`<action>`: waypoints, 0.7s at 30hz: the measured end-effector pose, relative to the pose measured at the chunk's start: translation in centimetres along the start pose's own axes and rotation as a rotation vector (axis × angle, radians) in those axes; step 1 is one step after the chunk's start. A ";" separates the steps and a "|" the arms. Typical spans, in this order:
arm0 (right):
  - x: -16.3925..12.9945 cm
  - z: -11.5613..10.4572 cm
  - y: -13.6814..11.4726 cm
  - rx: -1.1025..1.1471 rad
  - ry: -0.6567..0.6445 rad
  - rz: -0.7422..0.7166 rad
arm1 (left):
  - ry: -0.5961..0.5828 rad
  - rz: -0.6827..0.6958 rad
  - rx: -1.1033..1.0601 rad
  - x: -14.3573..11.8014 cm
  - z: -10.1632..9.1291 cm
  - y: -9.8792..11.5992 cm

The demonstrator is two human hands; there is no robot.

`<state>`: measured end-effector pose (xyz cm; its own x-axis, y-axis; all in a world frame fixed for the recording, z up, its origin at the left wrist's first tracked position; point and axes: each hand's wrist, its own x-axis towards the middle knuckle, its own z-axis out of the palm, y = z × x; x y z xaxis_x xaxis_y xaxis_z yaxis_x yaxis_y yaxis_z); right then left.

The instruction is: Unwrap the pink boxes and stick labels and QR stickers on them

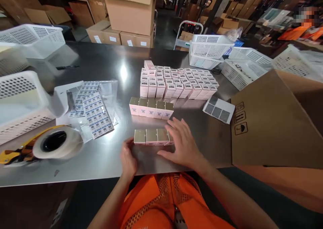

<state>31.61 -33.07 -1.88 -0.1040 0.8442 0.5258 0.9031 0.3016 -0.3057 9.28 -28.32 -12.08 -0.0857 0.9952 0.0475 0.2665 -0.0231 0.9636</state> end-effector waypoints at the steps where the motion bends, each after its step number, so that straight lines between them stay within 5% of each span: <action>1: 1.5 -0.4 -0.3 -0.023 -0.103 -0.079 | -0.011 0.004 -0.015 0.0 0.0 -0.1; 5: 5.8 0.1 -1.3 -0.074 -0.443 -0.209 | -0.035 0.059 -0.020 -0.2 -0.2 0.2; 9: 6.6 1.7 -2.1 -0.144 -0.641 -0.158 | -0.030 0.177 0.021 -0.6 -0.4 1.6; 17: 5.5 4.4 0.1 -0.380 -0.521 -0.210 | -0.057 0.414 0.129 0.1 -0.7 3.8; 21: 5.2 4.7 0.6 -0.384 -0.431 -0.263 | -0.024 0.409 0.210 1.6 -4.3 4.5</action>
<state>29.64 -26.46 -3.02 -0.4294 0.8901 0.1529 0.9011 0.4108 0.1391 6.20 -27.21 -6.56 0.0887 0.9103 0.4044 0.4625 -0.3972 0.7926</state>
